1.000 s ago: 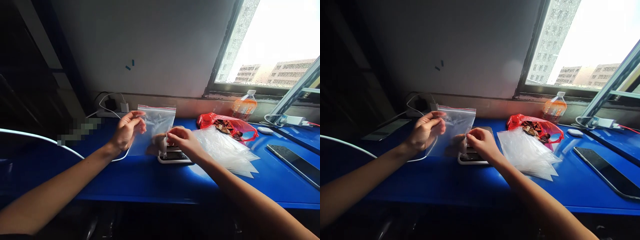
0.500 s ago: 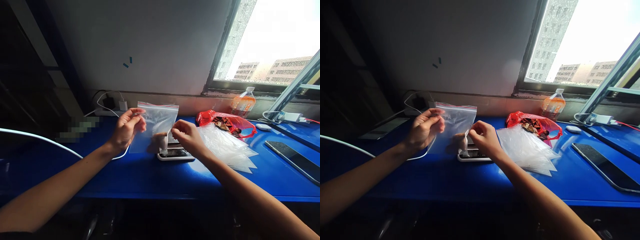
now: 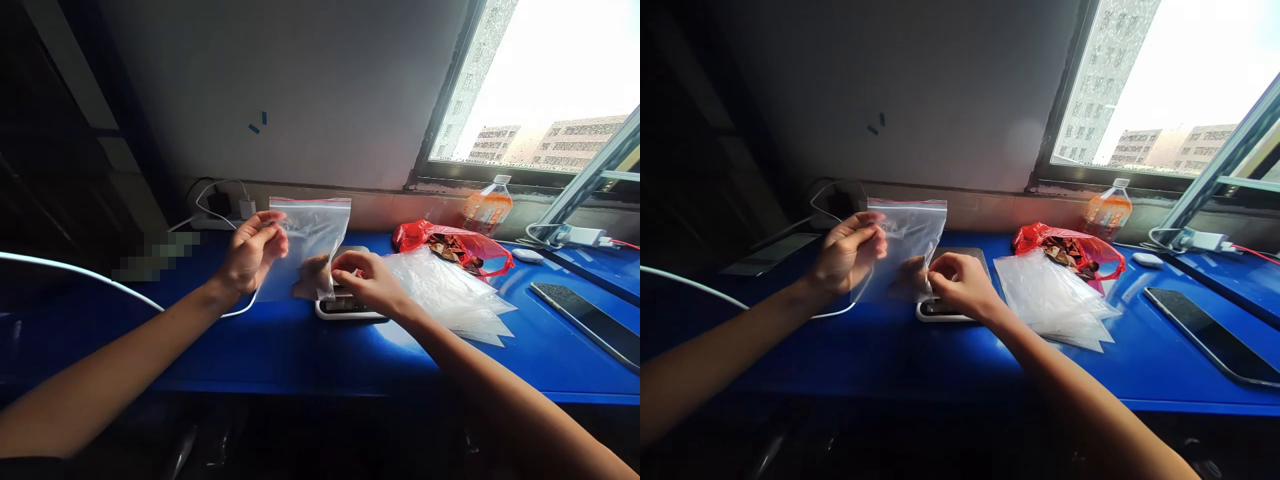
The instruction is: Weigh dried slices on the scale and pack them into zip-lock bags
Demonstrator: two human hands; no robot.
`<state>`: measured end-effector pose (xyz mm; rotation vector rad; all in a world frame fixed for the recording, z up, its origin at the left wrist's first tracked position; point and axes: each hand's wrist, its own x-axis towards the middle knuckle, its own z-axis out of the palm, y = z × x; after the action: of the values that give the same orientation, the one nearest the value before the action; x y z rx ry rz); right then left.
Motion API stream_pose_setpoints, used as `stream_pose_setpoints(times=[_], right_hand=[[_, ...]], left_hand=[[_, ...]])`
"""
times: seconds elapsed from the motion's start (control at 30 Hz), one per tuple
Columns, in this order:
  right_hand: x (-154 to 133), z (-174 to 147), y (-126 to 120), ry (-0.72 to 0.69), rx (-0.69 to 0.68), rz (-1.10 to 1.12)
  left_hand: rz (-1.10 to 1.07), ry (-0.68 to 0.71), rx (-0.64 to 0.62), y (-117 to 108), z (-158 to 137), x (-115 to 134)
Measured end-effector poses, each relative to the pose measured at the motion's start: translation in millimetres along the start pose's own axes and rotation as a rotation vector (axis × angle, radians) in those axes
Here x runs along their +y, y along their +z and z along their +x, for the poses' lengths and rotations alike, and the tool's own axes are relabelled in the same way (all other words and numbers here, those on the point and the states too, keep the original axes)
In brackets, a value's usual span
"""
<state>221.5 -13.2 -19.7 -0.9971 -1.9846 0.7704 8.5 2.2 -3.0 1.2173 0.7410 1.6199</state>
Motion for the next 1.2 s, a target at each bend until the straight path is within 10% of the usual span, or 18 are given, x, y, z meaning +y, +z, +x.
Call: stream_pose_setpoints(times=[0.77, 1.2], right_hand=[[-1.1, 1.3, -4.4, -0.001, -0.007, 0.221], [-0.7, 2.9, -22.4, -0.045, 0.144, 0.193]], left_hand=[[0.074, 0.031, 0.099, -8.2, 9.2, 5.3], [0.385, -0.046, -0.232, 4.2, -12.2, 5.9]])
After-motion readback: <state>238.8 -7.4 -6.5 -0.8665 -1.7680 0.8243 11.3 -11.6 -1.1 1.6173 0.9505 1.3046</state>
